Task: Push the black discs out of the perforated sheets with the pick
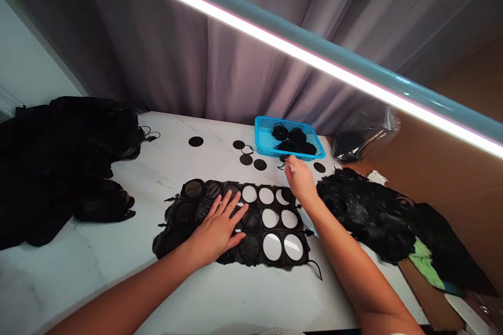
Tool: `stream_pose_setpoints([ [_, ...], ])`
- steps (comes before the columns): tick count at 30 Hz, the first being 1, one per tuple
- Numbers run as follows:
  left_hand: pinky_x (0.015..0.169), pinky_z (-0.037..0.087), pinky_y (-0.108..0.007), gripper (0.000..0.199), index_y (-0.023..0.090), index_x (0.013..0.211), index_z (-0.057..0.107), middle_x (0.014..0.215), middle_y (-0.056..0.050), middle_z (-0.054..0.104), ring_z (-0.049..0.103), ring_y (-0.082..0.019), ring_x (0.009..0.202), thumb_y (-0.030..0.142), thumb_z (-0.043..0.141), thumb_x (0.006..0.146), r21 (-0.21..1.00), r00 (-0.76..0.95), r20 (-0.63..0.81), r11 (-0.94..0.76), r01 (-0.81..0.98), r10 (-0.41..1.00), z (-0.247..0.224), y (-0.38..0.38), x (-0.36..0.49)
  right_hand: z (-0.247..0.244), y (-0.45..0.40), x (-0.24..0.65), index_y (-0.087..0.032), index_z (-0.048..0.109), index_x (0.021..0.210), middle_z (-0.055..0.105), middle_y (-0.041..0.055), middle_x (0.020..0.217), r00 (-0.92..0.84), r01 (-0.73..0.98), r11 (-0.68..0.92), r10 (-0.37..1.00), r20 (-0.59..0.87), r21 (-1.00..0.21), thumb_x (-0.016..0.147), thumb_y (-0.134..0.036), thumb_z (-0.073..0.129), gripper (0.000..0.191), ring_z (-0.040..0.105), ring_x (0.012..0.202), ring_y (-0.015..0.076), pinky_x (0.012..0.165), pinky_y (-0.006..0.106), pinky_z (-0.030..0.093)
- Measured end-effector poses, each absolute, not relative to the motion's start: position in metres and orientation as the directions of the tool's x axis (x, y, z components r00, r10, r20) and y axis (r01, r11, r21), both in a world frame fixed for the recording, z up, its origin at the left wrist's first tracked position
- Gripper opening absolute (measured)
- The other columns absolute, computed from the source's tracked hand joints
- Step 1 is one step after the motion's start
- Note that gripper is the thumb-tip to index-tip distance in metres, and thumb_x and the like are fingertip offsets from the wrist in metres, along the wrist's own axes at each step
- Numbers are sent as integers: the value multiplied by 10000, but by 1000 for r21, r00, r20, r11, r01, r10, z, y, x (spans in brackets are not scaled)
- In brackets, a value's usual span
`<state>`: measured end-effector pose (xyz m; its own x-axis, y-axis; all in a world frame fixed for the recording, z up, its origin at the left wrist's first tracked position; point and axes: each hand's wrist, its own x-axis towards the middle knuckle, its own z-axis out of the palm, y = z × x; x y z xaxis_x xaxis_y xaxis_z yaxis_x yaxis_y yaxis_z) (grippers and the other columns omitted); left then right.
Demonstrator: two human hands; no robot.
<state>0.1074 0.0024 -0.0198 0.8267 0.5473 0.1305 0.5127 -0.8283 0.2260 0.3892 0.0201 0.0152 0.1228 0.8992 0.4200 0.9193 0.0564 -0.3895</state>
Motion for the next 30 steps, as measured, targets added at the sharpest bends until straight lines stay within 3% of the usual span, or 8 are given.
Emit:
stream_pose_setpoints([
  [2,1144,245,-528,618,195,1476,346,1580,-139,247,163,-351,1459,434,549,943,198,825,152,-834,515,545,-16,-1,107,24,16,393,-190,531,841,670,95,899,125,858,101,910,395,-504,898,-155,442,110,592,770,211,708,311,433],
  [5,1151,263,-477,592,171,1464,359,1571,-145,270,204,-315,1456,423,530,956,177,851,172,-865,469,497,-11,-13,104,27,-9,367,-196,560,886,683,51,908,-65,719,228,962,264,-656,913,-182,473,93,609,756,168,688,267,436],
  [9,1143,274,-484,577,233,1442,401,1546,-113,339,264,-307,1439,469,548,937,194,888,127,-889,415,442,-11,-31,95,18,-44,328,-203,584,926,667,26,888,-294,608,278,949,114,-744,914,-151,480,117,577,733,144,657,249,423],
  [13,1142,271,-499,629,277,1480,344,1584,-98,252,223,-315,1451,458,578,924,205,889,98,-883,423,448,-14,-36,88,12,-52,324,-201,567,869,632,31,928,-351,538,263,934,70,-801,902,-156,522,71,556,787,150,697,265,434],
  [24,1147,268,-487,618,300,1489,327,1595,-77,224,215,-303,1455,463,556,938,222,899,94,-889,401,429,-10,-33,86,12,-47,331,-202,566,863,578,39,1011,-426,508,304,902,72,-806,900,-149,545,68,545,871,159,752,279,451],
  [30,1154,251,-489,629,287,1491,325,1601,-89,196,204,-309,1457,446,569,933,232,896,106,-887,400,432,-15,-34,85,13,-53,325,-197,549,905,568,56,1029,-452,574,376,886,101,-728,912,-131,529,70,549,888,165,760,278,466],
])
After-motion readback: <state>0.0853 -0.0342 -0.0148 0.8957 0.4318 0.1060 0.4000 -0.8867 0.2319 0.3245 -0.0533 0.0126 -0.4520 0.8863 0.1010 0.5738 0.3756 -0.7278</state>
